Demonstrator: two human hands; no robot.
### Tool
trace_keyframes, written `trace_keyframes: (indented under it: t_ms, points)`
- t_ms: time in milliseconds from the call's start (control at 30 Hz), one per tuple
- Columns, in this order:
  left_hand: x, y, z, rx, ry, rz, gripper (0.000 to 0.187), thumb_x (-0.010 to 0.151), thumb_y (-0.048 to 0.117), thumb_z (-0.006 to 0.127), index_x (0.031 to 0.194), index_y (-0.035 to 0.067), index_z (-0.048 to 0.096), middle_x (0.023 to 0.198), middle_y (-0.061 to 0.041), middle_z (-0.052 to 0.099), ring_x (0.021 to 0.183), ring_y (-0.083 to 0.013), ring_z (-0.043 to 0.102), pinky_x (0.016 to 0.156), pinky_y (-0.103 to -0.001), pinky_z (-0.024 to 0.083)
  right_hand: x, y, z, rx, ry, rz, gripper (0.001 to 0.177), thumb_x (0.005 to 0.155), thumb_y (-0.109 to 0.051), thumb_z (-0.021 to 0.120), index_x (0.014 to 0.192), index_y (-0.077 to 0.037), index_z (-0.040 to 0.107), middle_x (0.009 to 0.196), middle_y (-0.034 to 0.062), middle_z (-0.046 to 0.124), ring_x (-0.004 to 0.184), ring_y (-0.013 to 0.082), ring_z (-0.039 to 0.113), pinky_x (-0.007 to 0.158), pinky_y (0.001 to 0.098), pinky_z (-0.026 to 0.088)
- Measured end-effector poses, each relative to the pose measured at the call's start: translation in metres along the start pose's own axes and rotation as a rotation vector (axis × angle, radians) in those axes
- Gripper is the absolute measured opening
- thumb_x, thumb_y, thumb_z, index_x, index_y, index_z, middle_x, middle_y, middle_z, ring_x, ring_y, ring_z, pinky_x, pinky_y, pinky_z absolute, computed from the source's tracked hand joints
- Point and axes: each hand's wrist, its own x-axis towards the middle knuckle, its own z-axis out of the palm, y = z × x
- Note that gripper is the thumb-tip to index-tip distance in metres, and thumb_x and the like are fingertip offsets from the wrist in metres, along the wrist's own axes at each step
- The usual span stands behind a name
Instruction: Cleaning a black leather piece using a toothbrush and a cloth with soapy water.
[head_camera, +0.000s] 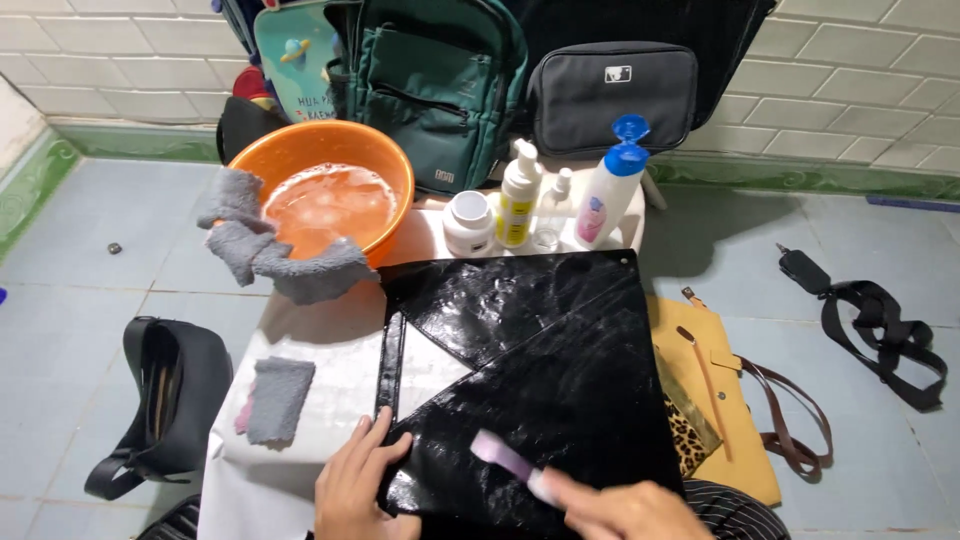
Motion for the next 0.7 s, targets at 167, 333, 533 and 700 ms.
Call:
trace_keyframes:
  t_ms: [167,333,533,700]
  points:
    - [0.005,0.015,-0.014,-0.053,-0.021,-0.08,0.063,0.04,0.007,0.066,0.1,0.018,0.077,0.141,0.0,0.068,0.14,-0.0229,0.056,0.111,-0.042,0.04,0.004,-0.03,-0.024,-0.052,0.345,0.324,0.047,0.088,-0.039,0.061,0.131,-0.06,0.061,0.071,0.0012,0.079,0.063,0.0253,0.074,0.065,0.0402,0.058]
    - [0.005,0.001,-0.012,-0.052,-0.001,-0.057,0.065,0.038,0.018,0.065,0.102,0.022,0.079,0.138,0.003,0.069,0.136,-0.021,0.058,0.11,-0.04,0.04,0.007,-0.024,0.01,0.038,-0.184,-0.071,0.064,0.086,-0.03,0.07,0.142,-0.059,0.054,0.084,-0.0122,0.083,0.077,0.0063,0.083,0.078,0.0258,0.062]
    - [0.002,-0.01,-0.011,-0.067,-0.011,-0.048,0.061,0.041,0.017,0.069,0.101,0.023,0.079,0.138,0.004,0.069,0.136,-0.0197,0.057,0.111,-0.042,0.04,0.011,-0.061,-0.005,-0.05,0.09,0.104,0.064,0.087,-0.034,0.059,0.148,-0.047,0.045,0.079,-0.0053,0.082,0.067,0.0177,0.08,0.066,0.0338,0.062]
    - [0.003,-0.012,-0.012,-0.07,0.028,-0.032,0.052,0.048,0.023,0.067,0.098,0.024,0.08,0.136,0.004,0.071,0.133,-0.0193,0.06,0.109,-0.04,0.041,0.022,-0.069,-0.034,0.028,-0.07,0.41,0.046,0.095,-0.041,0.059,0.137,-0.062,0.06,0.083,-0.0098,0.077,0.07,0.0074,0.072,0.07,0.023,0.056]
